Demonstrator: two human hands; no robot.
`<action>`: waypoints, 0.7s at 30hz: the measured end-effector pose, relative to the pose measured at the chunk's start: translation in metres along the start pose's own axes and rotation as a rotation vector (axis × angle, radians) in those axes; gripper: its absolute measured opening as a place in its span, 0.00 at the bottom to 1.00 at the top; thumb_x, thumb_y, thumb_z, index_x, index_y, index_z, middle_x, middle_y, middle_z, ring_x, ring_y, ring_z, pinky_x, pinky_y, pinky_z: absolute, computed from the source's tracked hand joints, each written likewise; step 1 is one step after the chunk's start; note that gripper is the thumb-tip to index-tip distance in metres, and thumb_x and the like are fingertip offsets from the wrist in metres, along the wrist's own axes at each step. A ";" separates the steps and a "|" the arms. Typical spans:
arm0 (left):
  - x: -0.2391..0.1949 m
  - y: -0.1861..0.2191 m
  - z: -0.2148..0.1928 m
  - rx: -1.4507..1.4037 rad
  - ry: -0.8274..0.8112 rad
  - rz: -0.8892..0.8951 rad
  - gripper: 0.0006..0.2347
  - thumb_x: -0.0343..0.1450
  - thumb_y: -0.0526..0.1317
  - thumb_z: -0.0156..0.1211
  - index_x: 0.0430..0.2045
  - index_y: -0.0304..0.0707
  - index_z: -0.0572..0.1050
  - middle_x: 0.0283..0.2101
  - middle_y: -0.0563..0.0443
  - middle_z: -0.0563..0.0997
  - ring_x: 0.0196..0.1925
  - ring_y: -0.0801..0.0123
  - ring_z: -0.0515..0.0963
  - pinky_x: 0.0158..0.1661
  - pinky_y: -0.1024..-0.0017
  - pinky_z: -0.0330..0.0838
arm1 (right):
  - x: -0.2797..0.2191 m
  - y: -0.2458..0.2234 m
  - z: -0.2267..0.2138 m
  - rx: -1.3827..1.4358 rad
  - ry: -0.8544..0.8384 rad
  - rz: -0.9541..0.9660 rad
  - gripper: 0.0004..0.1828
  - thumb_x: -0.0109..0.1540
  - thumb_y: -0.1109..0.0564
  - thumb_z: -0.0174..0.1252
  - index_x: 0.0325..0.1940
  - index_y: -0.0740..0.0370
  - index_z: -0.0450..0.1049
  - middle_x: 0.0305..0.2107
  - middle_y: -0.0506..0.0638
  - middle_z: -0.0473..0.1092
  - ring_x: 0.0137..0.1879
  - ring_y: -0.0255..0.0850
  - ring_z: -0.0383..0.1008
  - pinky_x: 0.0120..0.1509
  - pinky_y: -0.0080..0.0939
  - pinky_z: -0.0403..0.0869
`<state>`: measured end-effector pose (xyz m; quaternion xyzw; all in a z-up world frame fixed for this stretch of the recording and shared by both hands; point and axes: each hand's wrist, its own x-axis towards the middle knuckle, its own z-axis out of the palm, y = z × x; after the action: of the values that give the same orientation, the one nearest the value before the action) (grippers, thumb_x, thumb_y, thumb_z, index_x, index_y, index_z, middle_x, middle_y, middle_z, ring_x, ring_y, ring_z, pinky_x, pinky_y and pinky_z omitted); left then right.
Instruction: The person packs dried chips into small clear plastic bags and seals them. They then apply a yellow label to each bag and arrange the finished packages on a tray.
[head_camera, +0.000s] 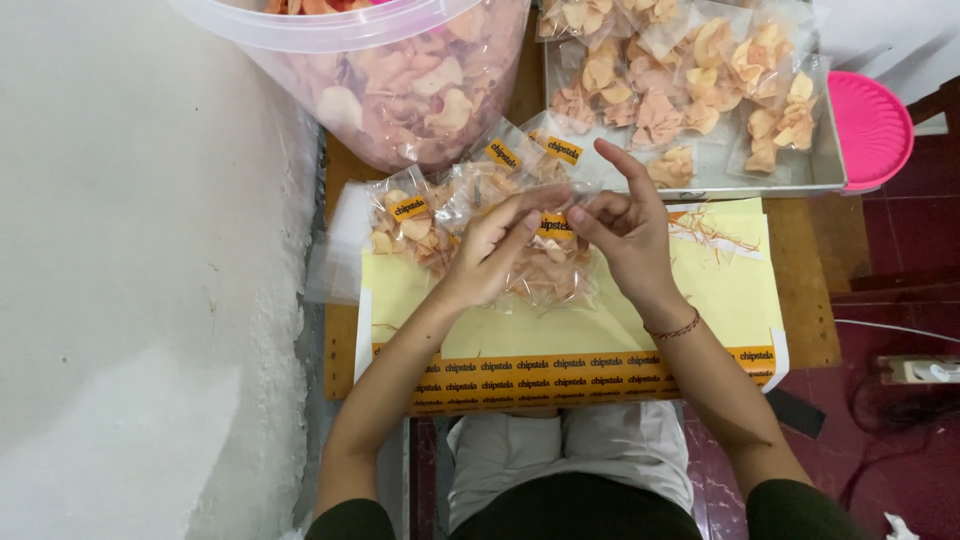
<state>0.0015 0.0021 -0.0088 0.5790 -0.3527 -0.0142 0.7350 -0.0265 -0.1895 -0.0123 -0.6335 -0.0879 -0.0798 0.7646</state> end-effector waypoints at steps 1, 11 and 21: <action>0.001 0.009 0.002 0.000 0.001 0.000 0.14 0.80 0.31 0.43 0.60 0.33 0.71 0.58 0.37 0.78 0.52 0.57 0.83 0.53 0.65 0.77 | 0.000 0.000 0.000 0.000 -0.001 0.000 0.39 0.64 0.68 0.63 0.77 0.60 0.55 0.30 0.52 0.75 0.33 0.35 0.76 0.33 0.30 0.78; 0.000 0.014 -0.004 -0.061 -0.005 -0.006 0.15 0.81 0.32 0.39 0.63 0.30 0.66 0.61 0.34 0.74 0.49 0.58 0.83 0.50 0.63 0.80 | 0.000 0.000 0.004 -0.003 -0.061 0.014 0.43 0.59 0.68 0.67 0.75 0.62 0.55 0.34 0.54 0.75 0.36 0.39 0.78 0.35 0.32 0.79; -0.007 0.004 -0.005 0.022 0.091 0.017 0.18 0.82 0.31 0.37 0.69 0.38 0.62 0.54 0.40 0.78 0.28 0.82 0.69 0.34 0.82 0.68 | -0.001 0.002 -0.002 0.025 -0.052 0.046 0.43 0.57 0.71 0.68 0.73 0.60 0.58 0.28 0.51 0.75 0.33 0.35 0.78 0.31 0.27 0.76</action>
<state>-0.0030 0.0106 -0.0095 0.5840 -0.3240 0.0225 0.7440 -0.0265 -0.1907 -0.0145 -0.6274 -0.0944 -0.0447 0.7716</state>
